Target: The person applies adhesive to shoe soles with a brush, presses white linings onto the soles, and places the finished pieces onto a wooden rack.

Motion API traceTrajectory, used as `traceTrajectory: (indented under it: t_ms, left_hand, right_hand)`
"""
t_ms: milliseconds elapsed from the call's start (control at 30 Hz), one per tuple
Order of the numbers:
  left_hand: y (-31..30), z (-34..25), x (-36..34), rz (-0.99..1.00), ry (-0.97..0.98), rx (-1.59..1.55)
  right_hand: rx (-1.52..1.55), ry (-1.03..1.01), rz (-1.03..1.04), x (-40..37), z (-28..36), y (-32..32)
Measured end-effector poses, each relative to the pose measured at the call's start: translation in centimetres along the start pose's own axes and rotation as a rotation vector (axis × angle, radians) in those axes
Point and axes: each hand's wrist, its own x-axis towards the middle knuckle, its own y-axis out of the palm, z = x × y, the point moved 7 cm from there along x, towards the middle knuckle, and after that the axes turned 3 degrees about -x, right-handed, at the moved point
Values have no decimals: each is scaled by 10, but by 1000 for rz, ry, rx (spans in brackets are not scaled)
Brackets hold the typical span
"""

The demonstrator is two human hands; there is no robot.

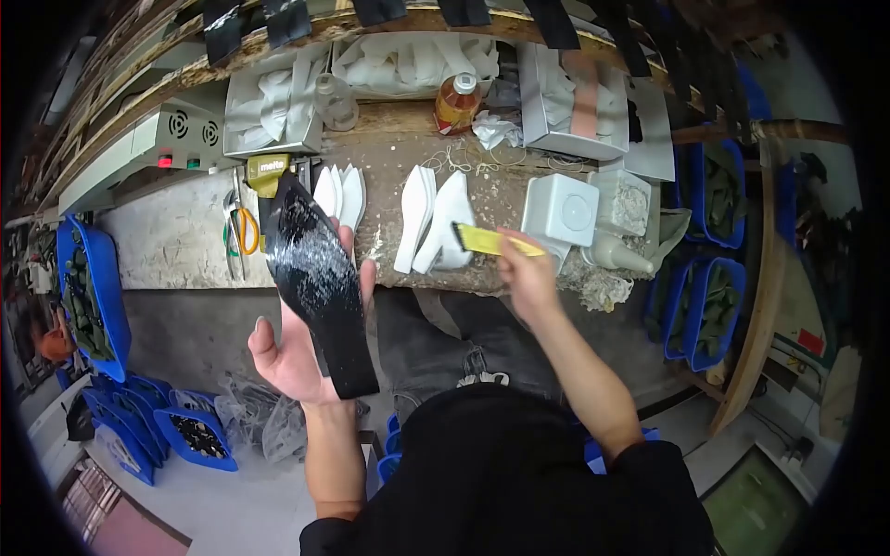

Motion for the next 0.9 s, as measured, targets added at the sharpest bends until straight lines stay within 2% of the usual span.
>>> traceTrajectory:
  t_ms: [133, 200, 333, 467, 667, 800, 900]
  left_hand:
    - [12, 2, 11, 156, -29, 197]
    - [22, 9, 10, 72, -41, 183]
    - [62, 14, -2, 129, -75, 193]
    - [91, 16, -12, 267, -37, 306]
    - [91, 8, -24, 242, 30, 519]
    - [78, 9, -29, 296, 45, 743]
    - [85, 9, -44, 343, 7, 709]
  right_hand:
    - [296, -32, 301, -96, 125, 41]
    - [211, -50, 397, -124, 161, 76]
    - [-31, -121, 615, -152, 190, 139]
    - [-292, -374, 577, -141, 196, 175]
    - [-336, -475, 542, -155, 194, 187]
    - [-506, -829, 427, -177, 211, 190]
    - [-467, -826, 465, -172, 241, 204]
